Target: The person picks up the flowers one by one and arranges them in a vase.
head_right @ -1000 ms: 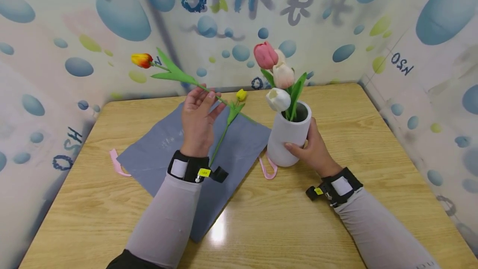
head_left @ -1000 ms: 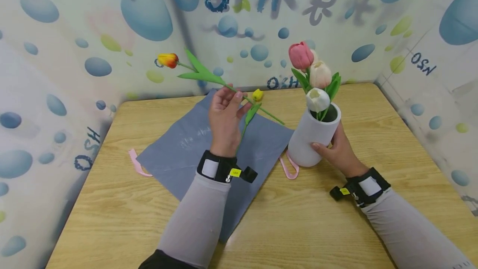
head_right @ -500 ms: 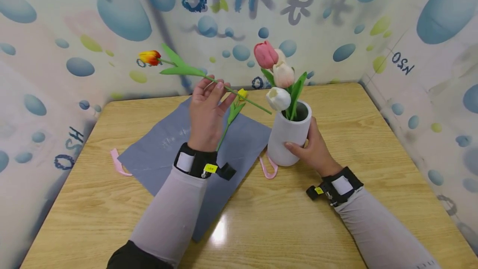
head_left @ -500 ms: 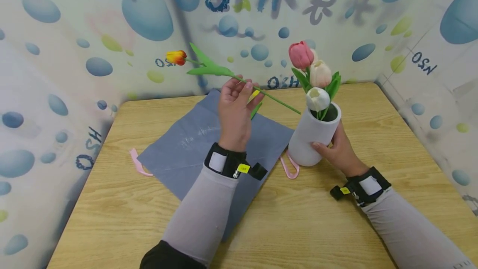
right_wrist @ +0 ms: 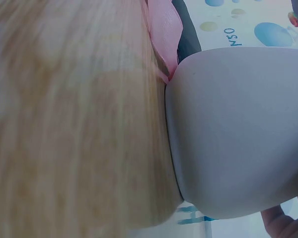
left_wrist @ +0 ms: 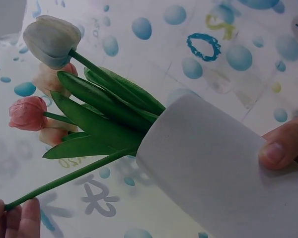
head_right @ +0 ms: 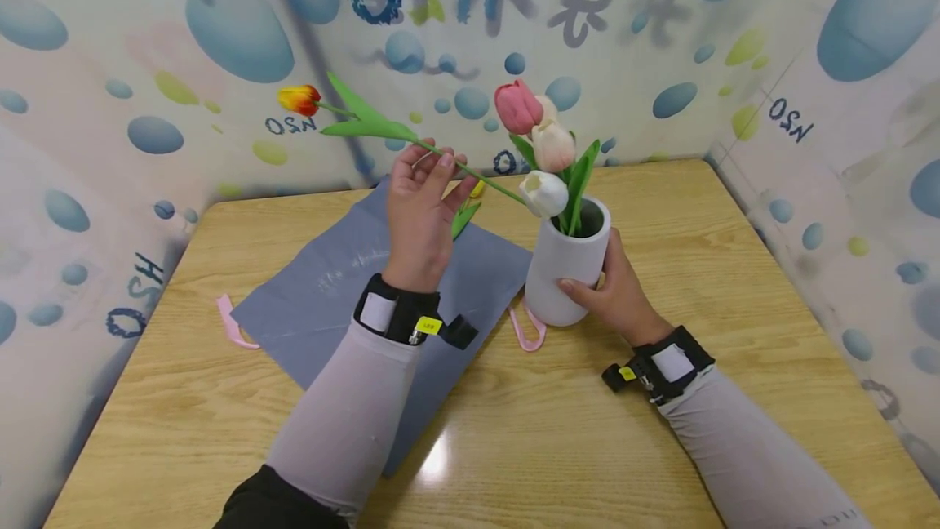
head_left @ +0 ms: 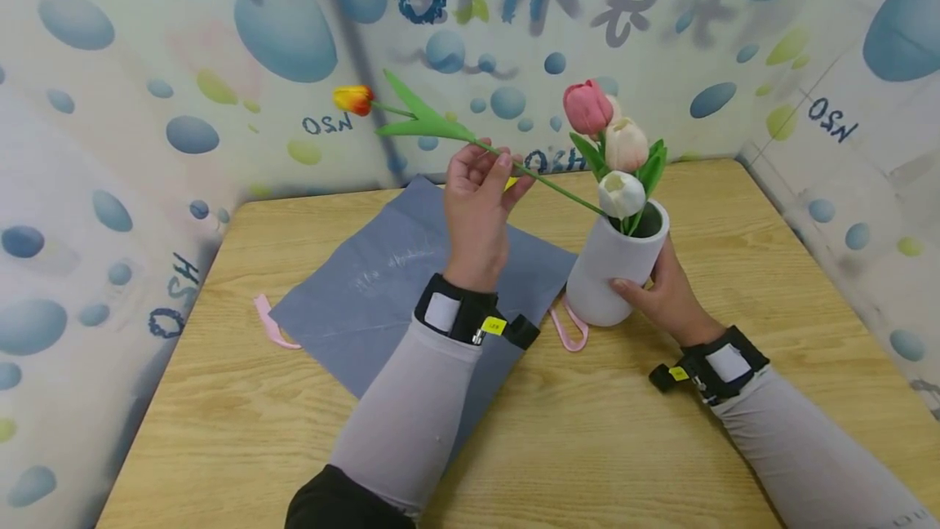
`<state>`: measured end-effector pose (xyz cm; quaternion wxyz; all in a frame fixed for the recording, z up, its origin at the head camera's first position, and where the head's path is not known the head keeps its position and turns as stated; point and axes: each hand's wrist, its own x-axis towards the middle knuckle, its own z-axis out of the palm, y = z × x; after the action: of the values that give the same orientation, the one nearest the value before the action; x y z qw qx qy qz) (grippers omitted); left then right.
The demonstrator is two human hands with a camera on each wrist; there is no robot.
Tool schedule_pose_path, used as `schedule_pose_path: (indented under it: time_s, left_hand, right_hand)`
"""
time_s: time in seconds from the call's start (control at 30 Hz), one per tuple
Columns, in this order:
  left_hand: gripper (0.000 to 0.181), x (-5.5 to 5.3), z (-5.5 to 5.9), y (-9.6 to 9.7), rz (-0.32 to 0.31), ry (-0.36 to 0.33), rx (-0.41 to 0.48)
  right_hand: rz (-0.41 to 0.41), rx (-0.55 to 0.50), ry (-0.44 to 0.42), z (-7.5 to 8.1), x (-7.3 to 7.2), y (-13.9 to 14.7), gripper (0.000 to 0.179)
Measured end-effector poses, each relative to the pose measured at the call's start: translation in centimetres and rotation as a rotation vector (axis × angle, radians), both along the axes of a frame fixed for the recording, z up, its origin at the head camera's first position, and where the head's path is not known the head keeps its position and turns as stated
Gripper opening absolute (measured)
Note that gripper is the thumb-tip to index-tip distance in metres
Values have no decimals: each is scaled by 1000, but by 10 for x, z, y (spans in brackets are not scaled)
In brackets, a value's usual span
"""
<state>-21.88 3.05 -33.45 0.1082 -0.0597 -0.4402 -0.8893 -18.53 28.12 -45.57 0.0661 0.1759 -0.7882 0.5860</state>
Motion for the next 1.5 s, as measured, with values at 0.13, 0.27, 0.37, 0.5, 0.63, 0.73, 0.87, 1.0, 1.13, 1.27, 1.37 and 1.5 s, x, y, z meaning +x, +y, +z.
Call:
schedule_pose_path:
  time_s: [0.13,0.27,0.37,0.5,0.63,0.73,0.87,1.0,1.13,1.27,1.37,1.5]
  left_hand:
    - [20,3,3,1,2,23,-43]
    - [21,6,7,4,-14,57,-93]
    - [21,8,10,9,-26,88,-132]
    - [22,12,13,14,-29,118,-202]
    - [25,15,13,18,-20,146,-283]
    - [25,17,13,21,-23,164,-327]
    - [23,19,13,25,-25,188,-386]
    - [22,21,14,27,-22,208,-450]
    - [25,22,13,29,-29,231,-501]
    - [25,23,13,31,-39,242,-515]
    - [24,23,13,32,-43,241,-508]
    - [22,23,13,32,-53,240,-531]
  right_hand:
    - [7,-12,3,-1,-1,0,87]
    - [5,-13,4,-2,-1,1,87]
    - [5,-17,3,-1,-1,0,87]
    - [5,-21,3,-1,-1,0,87]
    - [5,-24,6,-2,-1,0,87]
    - [4,-19,9,-2,-2,0,87]
    - [4,-19,11,-2,-2,-1,87]
    - [5,-19,8,-2,-2,-1,87]
    - [-5,-5,5,0,-1,-1,85]
    - [-14,7,3,1,0,-1,85]
    - [-12,7,2,1,0,-1,85]
    - [-15,6,2,0,0,-1,86]
